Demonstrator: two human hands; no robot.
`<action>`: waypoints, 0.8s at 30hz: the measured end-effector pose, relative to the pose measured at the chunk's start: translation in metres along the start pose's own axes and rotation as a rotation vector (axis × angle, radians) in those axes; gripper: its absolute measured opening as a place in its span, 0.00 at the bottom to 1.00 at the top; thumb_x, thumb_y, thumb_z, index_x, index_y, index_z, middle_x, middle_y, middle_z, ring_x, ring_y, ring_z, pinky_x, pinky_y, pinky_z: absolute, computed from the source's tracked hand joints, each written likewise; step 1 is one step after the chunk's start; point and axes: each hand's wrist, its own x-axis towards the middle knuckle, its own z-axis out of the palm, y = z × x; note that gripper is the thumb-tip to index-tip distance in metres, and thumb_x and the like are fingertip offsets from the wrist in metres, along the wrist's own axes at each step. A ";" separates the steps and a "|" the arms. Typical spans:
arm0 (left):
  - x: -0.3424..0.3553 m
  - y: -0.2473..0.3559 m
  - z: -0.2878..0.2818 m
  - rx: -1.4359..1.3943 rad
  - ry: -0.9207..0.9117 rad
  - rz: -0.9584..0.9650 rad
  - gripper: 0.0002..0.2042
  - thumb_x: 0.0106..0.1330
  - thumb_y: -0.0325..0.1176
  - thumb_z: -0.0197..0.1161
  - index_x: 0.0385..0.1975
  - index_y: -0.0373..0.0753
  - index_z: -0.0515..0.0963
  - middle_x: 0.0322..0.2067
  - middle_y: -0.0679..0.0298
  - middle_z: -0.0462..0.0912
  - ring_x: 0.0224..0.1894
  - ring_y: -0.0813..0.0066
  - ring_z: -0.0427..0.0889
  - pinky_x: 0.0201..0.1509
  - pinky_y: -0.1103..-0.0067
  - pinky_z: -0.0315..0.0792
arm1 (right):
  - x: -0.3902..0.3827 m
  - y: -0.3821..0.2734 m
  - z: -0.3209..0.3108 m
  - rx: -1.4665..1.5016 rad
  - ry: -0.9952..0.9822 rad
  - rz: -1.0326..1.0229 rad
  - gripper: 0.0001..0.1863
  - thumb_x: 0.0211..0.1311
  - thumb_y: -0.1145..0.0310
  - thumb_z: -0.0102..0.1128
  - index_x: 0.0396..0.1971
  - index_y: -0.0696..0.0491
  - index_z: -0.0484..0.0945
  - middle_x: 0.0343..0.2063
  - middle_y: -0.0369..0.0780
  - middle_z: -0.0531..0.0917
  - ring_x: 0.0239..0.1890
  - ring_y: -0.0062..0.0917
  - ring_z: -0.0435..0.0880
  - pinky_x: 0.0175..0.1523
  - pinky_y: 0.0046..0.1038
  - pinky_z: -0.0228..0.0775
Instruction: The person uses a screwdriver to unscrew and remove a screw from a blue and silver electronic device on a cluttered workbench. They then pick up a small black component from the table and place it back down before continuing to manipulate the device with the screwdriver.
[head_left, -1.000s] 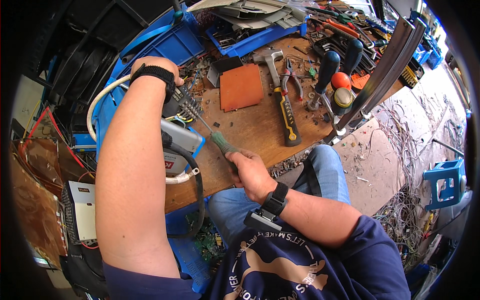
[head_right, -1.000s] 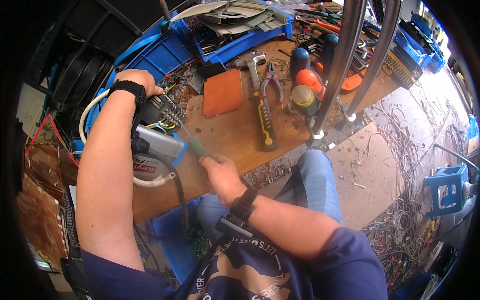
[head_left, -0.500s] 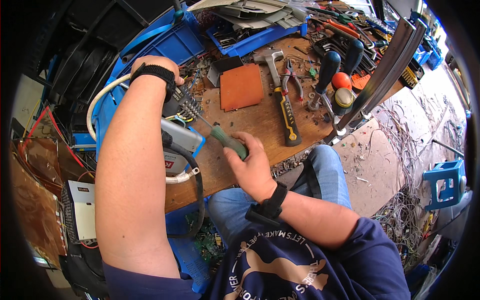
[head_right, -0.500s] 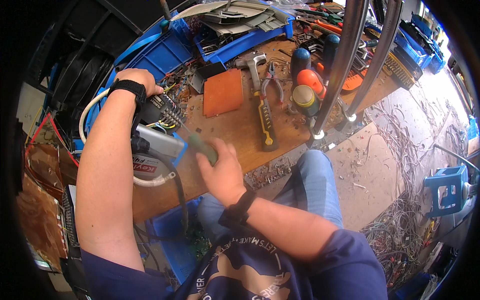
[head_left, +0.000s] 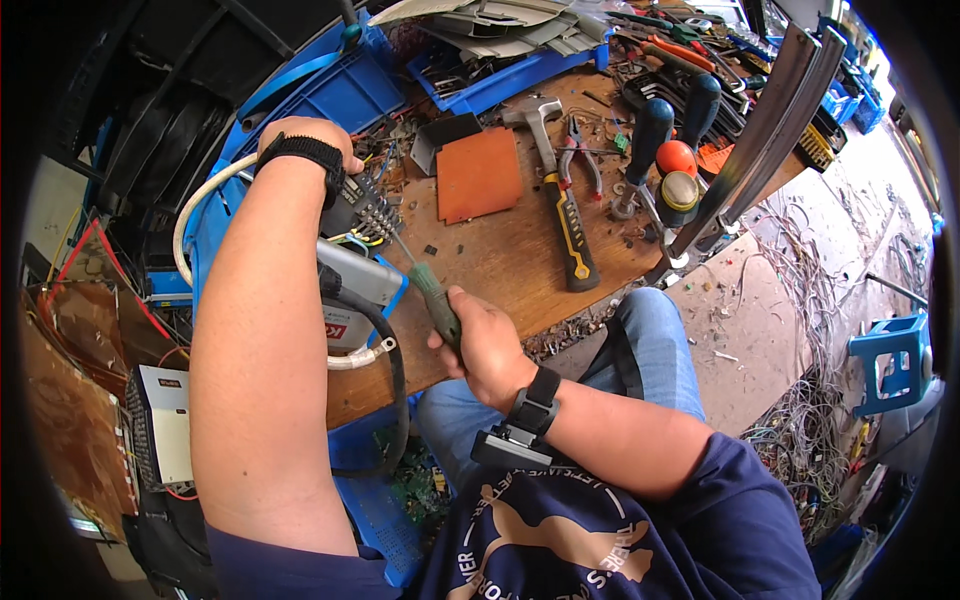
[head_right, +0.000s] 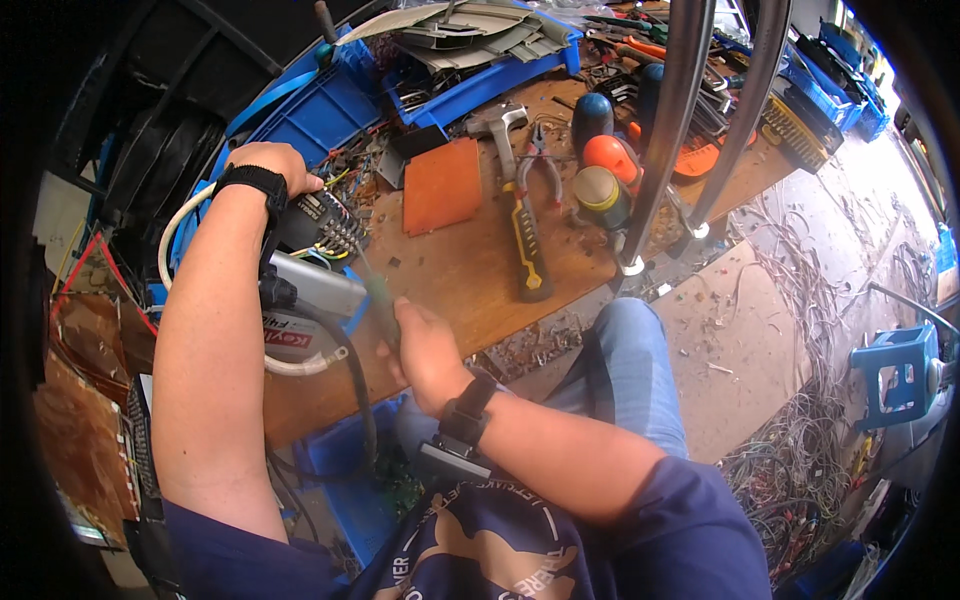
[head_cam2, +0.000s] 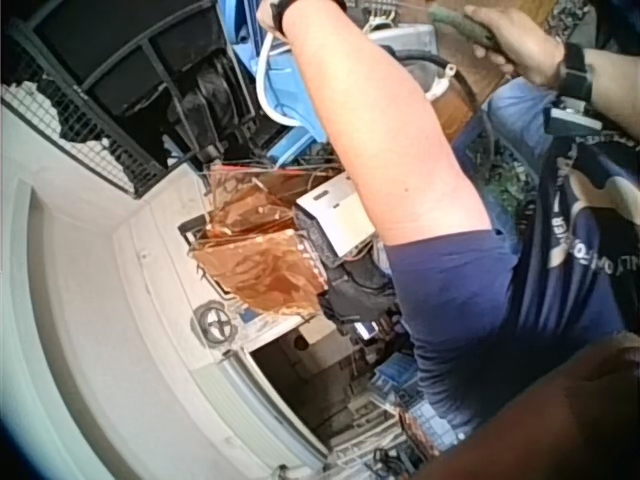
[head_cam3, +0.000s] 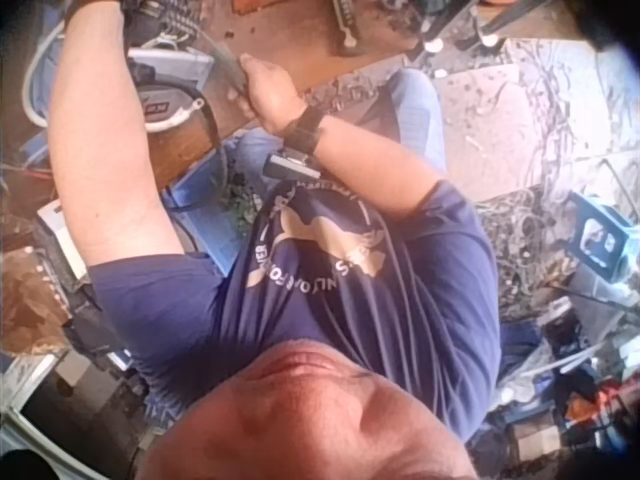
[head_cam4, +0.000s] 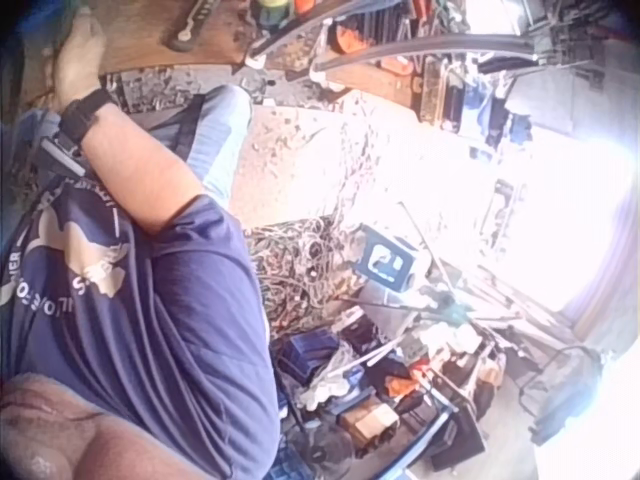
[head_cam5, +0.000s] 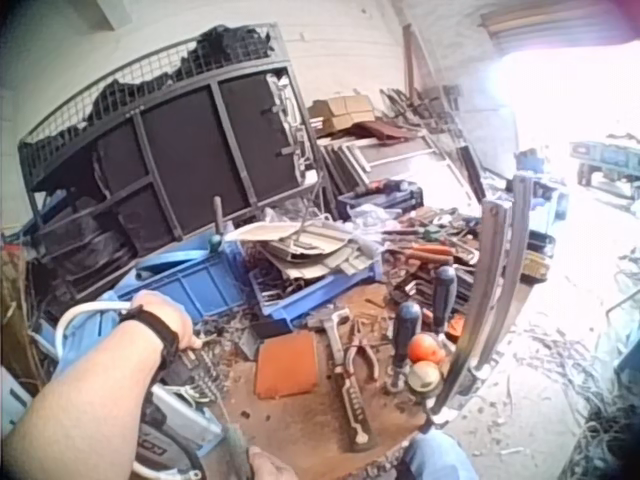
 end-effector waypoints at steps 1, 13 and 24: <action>-0.001 0.002 -0.002 0.001 0.010 0.019 0.28 0.59 0.60 0.60 0.46 0.41 0.82 0.48 0.56 0.82 0.52 0.60 0.80 0.55 0.68 0.73 | 0.008 0.011 -0.002 -0.155 0.105 -0.211 0.18 0.70 0.55 0.47 0.42 0.56 0.71 0.28 0.38 0.77 0.22 0.21 0.72 0.26 0.22 0.63; -0.003 0.005 -0.005 0.018 0.009 0.020 0.27 0.58 0.59 0.61 0.45 0.41 0.82 0.47 0.55 0.82 0.51 0.59 0.80 0.54 0.68 0.73 | 0.003 0.004 0.001 -0.018 0.195 -0.001 0.17 0.64 0.63 0.53 0.47 0.58 0.72 0.28 0.38 0.76 0.23 0.20 0.73 0.26 0.22 0.65; -0.002 0.017 -0.017 0.026 -0.061 -0.008 0.24 0.61 0.55 0.61 0.50 0.44 0.79 0.50 0.60 0.81 0.53 0.62 0.80 0.55 0.67 0.72 | 0.018 0.011 0.012 -0.069 0.108 0.078 0.10 0.68 0.65 0.49 0.42 0.55 0.70 0.28 0.36 0.76 0.26 0.20 0.74 0.23 0.23 0.65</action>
